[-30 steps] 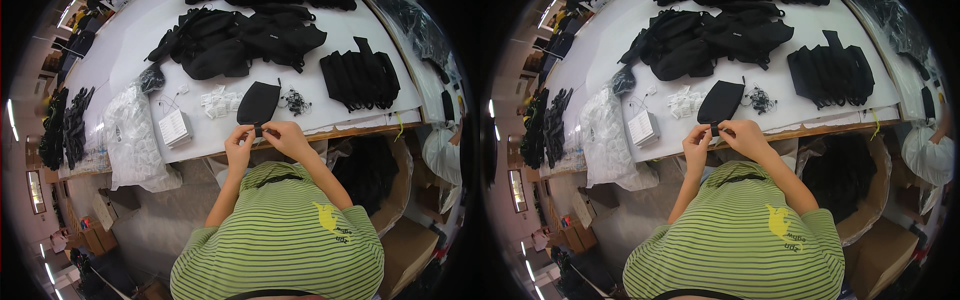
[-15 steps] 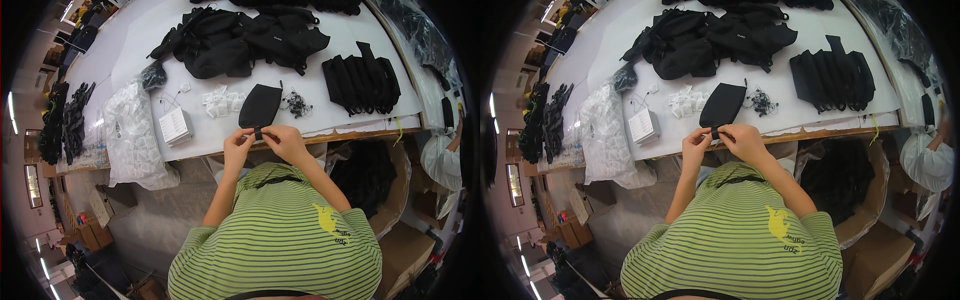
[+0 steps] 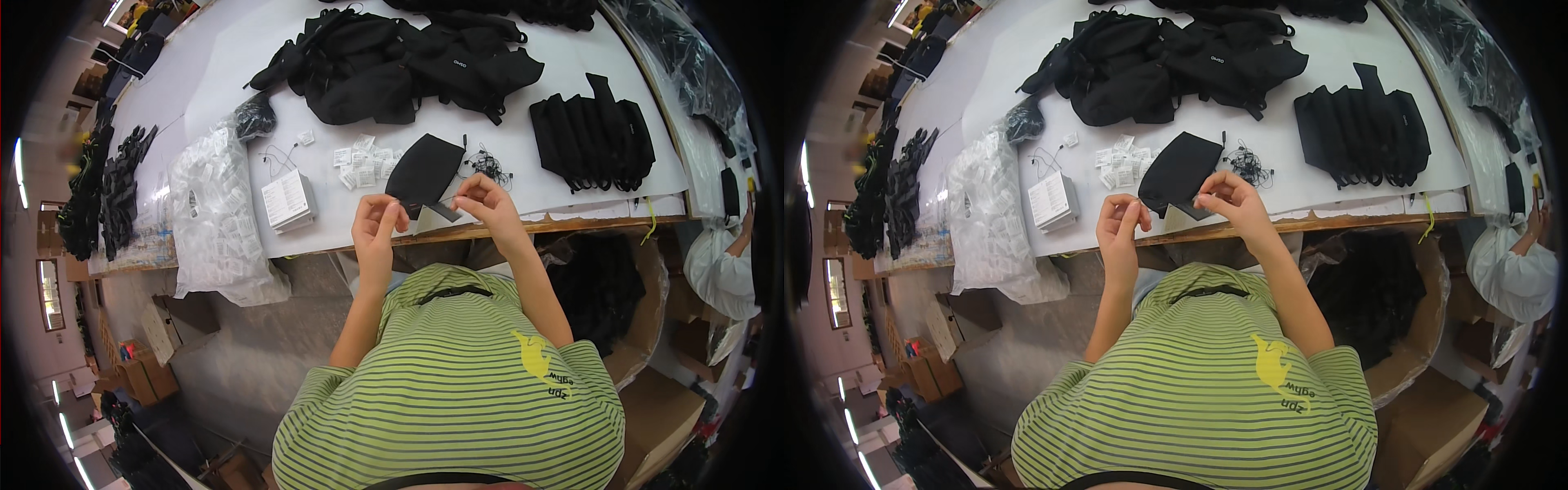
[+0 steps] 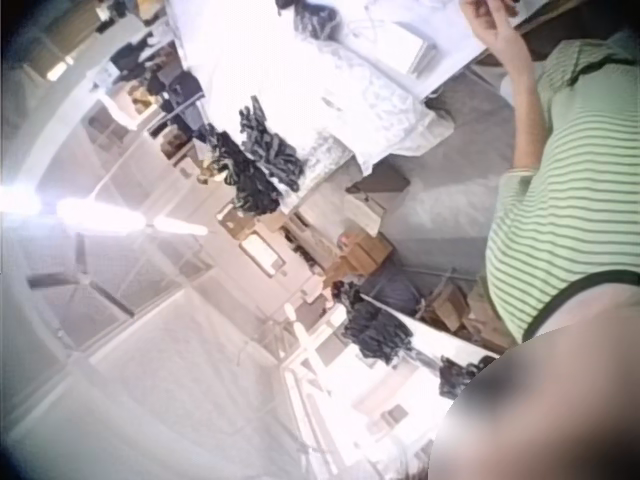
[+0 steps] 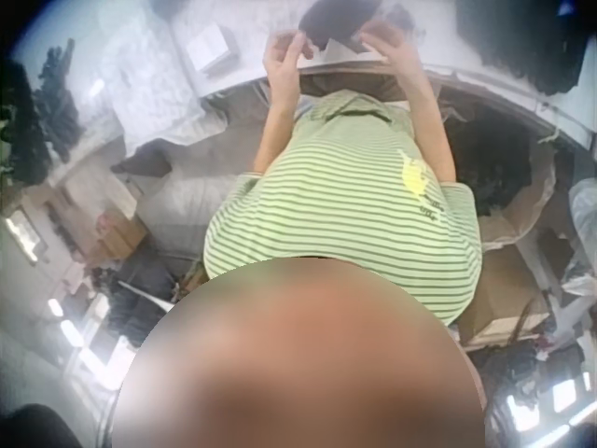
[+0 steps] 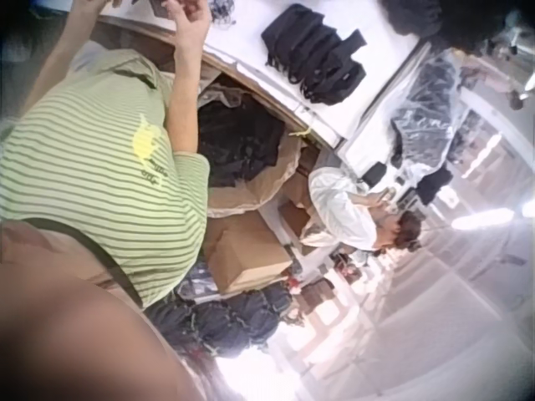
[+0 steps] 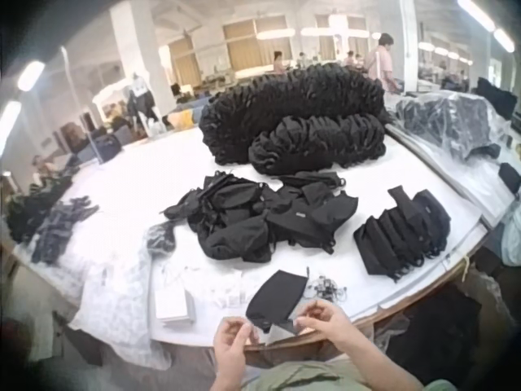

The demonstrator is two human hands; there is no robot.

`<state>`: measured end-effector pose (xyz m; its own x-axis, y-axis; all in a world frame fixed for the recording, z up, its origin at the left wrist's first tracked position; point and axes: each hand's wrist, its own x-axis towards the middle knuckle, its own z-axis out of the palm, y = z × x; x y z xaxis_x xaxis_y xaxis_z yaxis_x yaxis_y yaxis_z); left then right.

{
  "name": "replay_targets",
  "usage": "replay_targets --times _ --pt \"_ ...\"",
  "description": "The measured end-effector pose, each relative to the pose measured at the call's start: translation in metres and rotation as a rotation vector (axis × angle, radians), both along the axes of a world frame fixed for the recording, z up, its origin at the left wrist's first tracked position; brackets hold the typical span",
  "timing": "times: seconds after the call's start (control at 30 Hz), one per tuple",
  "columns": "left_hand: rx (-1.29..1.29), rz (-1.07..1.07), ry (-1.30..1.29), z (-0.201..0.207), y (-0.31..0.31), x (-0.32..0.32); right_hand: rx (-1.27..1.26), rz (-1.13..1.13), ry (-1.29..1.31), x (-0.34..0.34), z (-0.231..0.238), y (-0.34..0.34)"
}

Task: Attaching tags and plastic fasteners to black bags at a workstation.

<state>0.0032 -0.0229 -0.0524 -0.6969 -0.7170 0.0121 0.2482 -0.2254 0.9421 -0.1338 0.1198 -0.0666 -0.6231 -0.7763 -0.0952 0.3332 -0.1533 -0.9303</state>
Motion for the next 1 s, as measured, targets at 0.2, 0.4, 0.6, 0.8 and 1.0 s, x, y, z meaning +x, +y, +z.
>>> replay_targets --times 0.2,0.4,0.6,0.8,1.0 --pt "-0.094 -0.164 -0.117 0.008 0.008 -0.004 0.023 -0.020 -0.030 0.008 0.016 -0.004" --pt "-0.178 -0.215 -0.227 0.009 0.010 -0.005 0.080 -0.050 -0.069 0.017 0.013 -0.008" --pt "-0.214 -0.240 -0.247 0.006 0.007 -0.002 0.121 -0.042 -0.060 0.018 0.012 -0.007" --pt "-0.235 -0.289 -0.263 0.006 0.005 -0.003 0.124 -0.046 -0.036 0.019 0.010 -0.008" --pt "-0.175 -0.277 -0.260 0.005 0.005 -0.002 0.122 -0.024 -0.039 0.019 0.010 -0.008"
